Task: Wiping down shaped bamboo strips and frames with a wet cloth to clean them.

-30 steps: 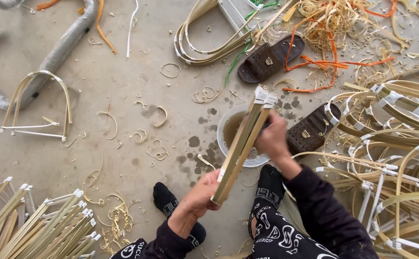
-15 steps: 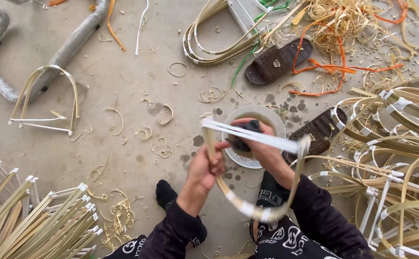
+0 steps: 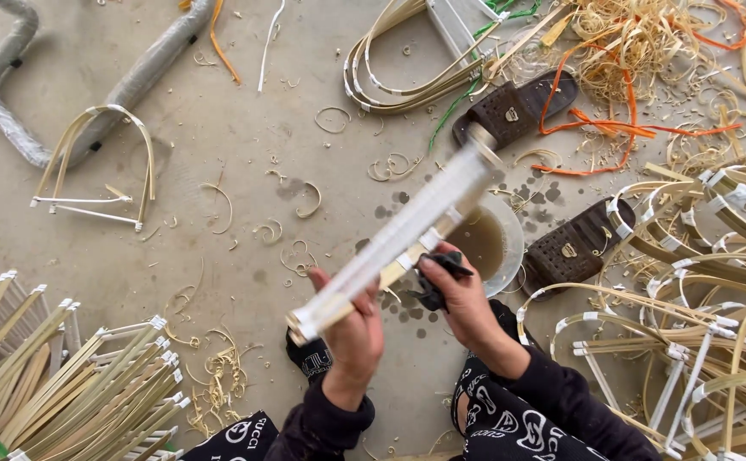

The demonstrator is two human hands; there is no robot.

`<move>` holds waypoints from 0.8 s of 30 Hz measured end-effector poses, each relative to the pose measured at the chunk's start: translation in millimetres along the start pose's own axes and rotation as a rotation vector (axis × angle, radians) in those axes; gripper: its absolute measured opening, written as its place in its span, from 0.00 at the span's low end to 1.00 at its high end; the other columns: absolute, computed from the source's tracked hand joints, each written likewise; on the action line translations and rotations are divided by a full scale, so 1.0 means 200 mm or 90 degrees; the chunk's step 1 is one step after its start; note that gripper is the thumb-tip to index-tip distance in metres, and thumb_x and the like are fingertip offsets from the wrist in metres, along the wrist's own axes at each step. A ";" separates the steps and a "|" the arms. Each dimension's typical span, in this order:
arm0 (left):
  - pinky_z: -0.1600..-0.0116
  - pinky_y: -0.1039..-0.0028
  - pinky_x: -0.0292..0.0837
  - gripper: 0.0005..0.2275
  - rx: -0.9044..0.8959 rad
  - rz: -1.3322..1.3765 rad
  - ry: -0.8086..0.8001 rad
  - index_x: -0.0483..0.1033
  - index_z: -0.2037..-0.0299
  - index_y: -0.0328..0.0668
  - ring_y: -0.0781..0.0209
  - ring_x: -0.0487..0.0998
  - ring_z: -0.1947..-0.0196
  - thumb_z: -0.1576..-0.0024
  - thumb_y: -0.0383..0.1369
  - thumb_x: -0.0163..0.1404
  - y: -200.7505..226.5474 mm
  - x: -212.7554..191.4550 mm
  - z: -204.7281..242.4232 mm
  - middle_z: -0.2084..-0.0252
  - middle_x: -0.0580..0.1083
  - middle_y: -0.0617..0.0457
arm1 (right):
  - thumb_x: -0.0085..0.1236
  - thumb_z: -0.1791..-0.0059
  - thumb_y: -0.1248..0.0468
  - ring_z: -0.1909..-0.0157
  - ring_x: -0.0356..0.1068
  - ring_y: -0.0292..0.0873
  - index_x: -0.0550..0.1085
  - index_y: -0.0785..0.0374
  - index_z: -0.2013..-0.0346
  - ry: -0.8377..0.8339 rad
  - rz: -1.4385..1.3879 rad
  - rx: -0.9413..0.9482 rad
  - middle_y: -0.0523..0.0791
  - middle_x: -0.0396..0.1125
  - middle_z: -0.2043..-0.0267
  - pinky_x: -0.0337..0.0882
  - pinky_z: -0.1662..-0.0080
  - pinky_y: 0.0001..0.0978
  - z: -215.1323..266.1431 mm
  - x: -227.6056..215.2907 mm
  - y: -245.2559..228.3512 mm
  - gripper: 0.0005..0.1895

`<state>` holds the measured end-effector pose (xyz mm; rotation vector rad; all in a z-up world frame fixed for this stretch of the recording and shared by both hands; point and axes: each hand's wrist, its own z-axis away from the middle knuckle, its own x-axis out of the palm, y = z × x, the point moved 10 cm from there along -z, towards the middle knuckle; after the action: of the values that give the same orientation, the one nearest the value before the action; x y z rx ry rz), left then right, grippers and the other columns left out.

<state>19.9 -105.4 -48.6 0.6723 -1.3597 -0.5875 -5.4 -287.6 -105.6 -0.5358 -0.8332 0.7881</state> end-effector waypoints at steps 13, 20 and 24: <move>0.60 0.70 0.58 0.30 0.133 -0.232 -0.195 0.59 0.81 0.38 0.60 0.60 0.73 0.27 0.50 0.30 0.13 0.31 0.14 0.78 0.60 0.53 | 0.61 0.46 0.56 0.73 0.64 0.36 0.76 0.66 0.69 0.056 0.544 -0.200 0.45 0.68 0.77 0.66 0.69 0.32 -0.13 -0.10 -0.08 0.16; 0.62 0.70 0.59 0.31 0.181 -0.229 -0.250 0.62 0.82 0.39 0.60 0.62 0.74 0.27 0.48 0.29 0.10 0.34 0.19 0.78 0.62 0.52 | 0.64 0.52 0.62 0.67 0.67 0.31 0.73 0.64 0.60 -0.045 0.226 -0.196 0.39 0.69 0.68 0.71 0.64 0.27 -0.15 -0.11 0.06 0.12; 0.60 0.69 0.59 0.27 0.080 -0.119 -0.125 0.54 0.81 0.41 0.61 0.60 0.72 0.27 0.45 0.30 0.01 0.14 0.15 0.78 0.59 0.53 | 0.64 0.47 0.61 0.73 0.71 0.35 0.78 0.68 0.68 0.016 0.589 -0.305 0.44 0.72 0.75 0.71 0.66 0.30 -0.16 -0.15 -0.02 0.12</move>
<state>-6.1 -127.1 -25.4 0.8684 -1.5356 -0.7361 8.8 -317.0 -134.5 -1.4084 -0.7353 1.4218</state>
